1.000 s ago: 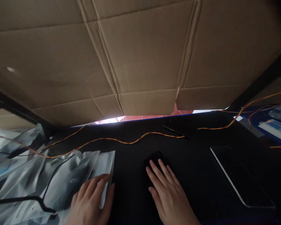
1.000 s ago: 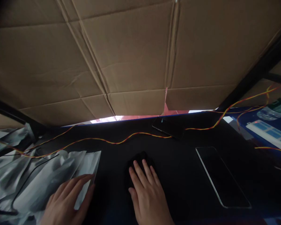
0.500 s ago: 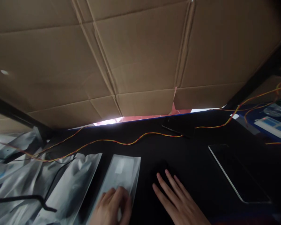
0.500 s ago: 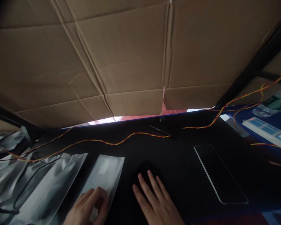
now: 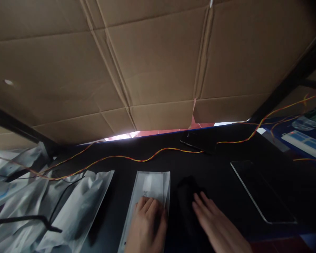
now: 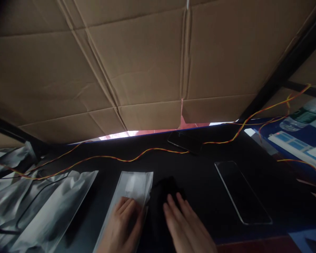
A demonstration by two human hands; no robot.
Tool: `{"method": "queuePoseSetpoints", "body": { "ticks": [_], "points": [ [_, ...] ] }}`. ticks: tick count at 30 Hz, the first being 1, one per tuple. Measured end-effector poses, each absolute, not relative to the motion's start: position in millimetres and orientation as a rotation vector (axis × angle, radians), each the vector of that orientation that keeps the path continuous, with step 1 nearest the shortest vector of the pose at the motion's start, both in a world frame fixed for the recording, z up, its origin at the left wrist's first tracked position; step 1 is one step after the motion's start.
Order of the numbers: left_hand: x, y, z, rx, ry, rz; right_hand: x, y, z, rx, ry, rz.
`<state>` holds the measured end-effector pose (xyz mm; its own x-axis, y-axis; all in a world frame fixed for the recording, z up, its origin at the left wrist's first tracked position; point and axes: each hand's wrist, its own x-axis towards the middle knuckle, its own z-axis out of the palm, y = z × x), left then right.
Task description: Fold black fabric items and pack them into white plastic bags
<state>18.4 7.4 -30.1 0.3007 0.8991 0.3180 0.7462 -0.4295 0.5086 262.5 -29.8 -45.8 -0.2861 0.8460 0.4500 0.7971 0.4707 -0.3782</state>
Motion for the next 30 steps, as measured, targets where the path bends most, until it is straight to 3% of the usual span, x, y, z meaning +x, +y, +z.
{"method": "queuePoseSetpoints", "body": {
  "ticks": [8,16,21,30],
  "points": [
    [34,3,-23,2.175,1.497,1.031,255,-5,-45,-1.072,-2.473,-0.131],
    [27,9,-24,2.195,1.499,1.100,276,-5,-23,-1.260,-2.234,0.341],
    [26,9,-29,2.226,1.533,1.105,270,9,-40,-1.716,-1.781,0.184],
    [25,7,-38,2.339,1.577,1.090,236,24,-30,-1.591,-1.758,0.510]
  ]
}}
